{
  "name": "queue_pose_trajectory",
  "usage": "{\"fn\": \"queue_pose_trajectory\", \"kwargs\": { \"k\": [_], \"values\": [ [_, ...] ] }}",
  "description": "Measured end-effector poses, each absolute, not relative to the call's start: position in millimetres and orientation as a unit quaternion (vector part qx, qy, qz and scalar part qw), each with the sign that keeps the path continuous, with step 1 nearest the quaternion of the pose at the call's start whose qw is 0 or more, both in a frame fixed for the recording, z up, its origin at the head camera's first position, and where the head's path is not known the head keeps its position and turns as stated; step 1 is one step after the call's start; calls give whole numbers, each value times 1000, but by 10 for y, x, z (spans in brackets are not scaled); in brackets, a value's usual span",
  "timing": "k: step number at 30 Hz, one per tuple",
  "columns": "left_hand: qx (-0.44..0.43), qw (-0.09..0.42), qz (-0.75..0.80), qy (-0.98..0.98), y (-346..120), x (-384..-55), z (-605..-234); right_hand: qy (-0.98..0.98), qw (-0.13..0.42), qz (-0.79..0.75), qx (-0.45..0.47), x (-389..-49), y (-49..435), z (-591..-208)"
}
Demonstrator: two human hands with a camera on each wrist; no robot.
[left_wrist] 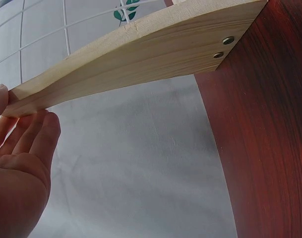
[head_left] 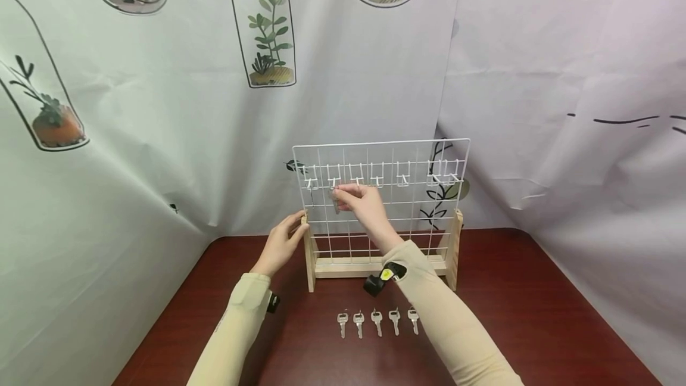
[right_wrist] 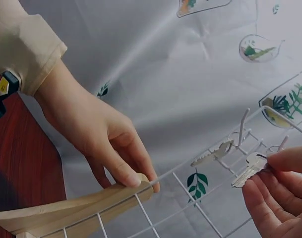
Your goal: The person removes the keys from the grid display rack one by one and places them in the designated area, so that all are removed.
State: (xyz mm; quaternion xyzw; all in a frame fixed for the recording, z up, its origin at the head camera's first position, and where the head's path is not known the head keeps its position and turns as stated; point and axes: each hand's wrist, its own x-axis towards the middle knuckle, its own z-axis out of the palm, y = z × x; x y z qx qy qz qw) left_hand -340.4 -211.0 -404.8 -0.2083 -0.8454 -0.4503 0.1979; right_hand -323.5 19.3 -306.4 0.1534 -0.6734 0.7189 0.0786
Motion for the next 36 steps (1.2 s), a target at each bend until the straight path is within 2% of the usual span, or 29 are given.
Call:
{"fn": "queue_pose_trajectory", "kwargs": {
  "k": [9, 22, 36],
  "values": [
    [-212, 200, -451, -843, -2101, -3436, -4076, -656, 92, 734, 148, -3189, 200, -3069],
    [-195, 188, -445, -853, -2107, -3393, -4066, -643, 81, 744, 165, -3073, 226, -3117],
    [-198, 189, -437, -857, -2103, -3388, -4044, -695, 91, 690, 180, -2990, 571, -3243]
  ]
}}
